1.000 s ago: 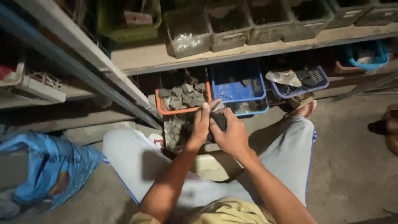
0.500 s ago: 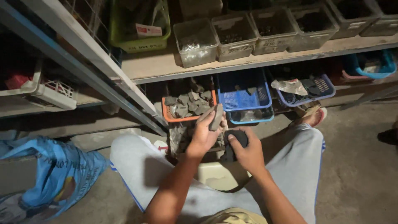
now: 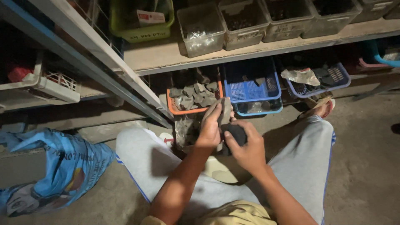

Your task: Sorting through a bin of small metal fasteners and parts on a low shelf

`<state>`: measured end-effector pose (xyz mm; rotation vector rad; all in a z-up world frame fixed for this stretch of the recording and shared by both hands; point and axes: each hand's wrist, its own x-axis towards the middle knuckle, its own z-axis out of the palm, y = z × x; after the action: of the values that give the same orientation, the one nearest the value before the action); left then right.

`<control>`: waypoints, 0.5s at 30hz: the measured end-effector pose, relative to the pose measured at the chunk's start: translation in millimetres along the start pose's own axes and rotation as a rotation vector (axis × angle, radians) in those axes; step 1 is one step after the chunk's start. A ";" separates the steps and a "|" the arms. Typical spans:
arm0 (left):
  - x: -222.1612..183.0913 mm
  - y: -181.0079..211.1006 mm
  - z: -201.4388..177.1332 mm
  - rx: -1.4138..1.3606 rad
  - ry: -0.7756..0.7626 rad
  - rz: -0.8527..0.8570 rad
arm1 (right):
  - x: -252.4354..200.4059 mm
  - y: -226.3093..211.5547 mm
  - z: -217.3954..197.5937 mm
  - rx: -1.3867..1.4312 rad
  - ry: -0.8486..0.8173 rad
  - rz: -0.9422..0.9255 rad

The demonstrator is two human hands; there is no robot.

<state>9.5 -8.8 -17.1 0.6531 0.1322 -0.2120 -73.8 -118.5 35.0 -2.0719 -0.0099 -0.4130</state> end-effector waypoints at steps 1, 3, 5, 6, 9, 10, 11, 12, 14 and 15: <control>0.6 -2.2 -1.6 0.001 -0.002 -0.003 | 4.4 2.2 2.2 -0.001 0.004 0.002; 2.2 -6.4 -3.7 0.097 0.076 0.080 | 14.1 6.5 5.9 -0.104 0.081 -0.106; -0.5 -6.7 -1.5 0.097 0.052 0.080 | 35.1 9.1 8.0 -0.126 0.125 -0.099; -2.4 -7.1 -0.5 0.097 0.032 0.083 | 45.2 10.4 8.8 -0.148 0.165 -0.093; -2.4 -19.0 -2.9 0.054 -0.050 0.091 | 76.3 3.1 5.2 -0.117 0.166 0.026; -5.8 -5.4 10.6 0.056 -0.052 0.093 | 75.9 -0.4 7.4 -0.115 0.168 0.024; -11.4 6.5 23.7 0.117 -0.036 0.113 | 73.4 -3.5 8.9 -0.119 0.119 0.049; -16.9 18.5 36.6 0.177 -0.020 0.134 | 70.7 -6.4 10.6 -0.124 0.069 0.074; -7.1 14.7 18.1 0.261 0.084 0.129 | 52.0 -14.9 11.8 -0.119 -0.006 0.103; -3.3 13.5 8.5 0.349 0.190 0.125 | 42.0 -19.6 12.7 -0.111 -0.081 0.133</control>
<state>10.0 -3.1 -1.8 1.0262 0.2394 -0.0513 -34.0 -104.4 58.0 -2.1830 0.1035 -0.2527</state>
